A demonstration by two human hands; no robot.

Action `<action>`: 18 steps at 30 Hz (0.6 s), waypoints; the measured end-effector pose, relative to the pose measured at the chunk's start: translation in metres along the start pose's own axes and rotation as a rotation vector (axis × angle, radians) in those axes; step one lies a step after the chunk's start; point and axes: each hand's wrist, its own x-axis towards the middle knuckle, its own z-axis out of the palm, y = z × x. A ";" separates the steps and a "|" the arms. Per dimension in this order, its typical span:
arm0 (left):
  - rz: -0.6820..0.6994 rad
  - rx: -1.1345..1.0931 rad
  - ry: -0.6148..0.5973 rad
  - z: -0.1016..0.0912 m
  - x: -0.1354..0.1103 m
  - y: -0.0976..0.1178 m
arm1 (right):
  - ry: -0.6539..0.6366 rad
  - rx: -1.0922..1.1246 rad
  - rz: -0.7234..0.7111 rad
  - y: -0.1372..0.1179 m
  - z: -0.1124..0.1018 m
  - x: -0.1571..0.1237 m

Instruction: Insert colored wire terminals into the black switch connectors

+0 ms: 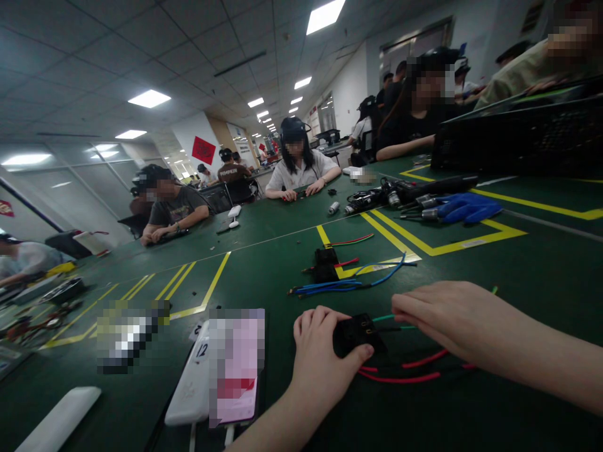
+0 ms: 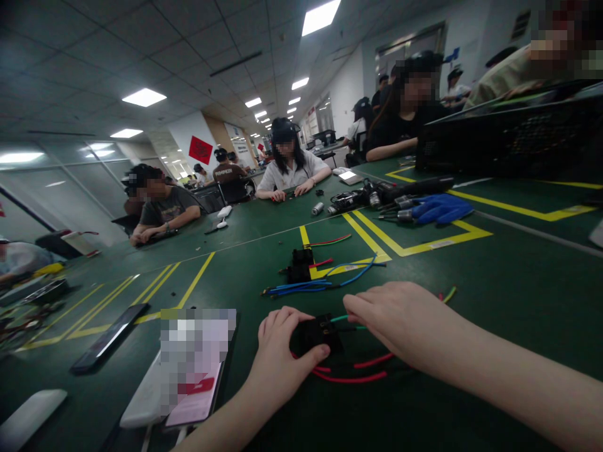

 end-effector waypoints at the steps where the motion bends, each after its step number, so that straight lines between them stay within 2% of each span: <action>1: -0.001 0.000 -0.002 0.000 0.000 0.000 | 0.003 -0.001 -0.005 0.000 0.000 0.000; 9: 0.002 -0.004 -0.002 -0.001 0.000 0.001 | -0.223 0.029 0.125 0.005 0.012 -0.004; 12: -0.008 0.002 -0.008 -0.002 -0.001 0.002 | -0.196 0.033 0.110 0.002 0.007 -0.003; 18: -0.007 0.004 -0.005 -0.002 -0.002 0.002 | -0.045 -0.042 -0.040 -0.003 -0.007 0.001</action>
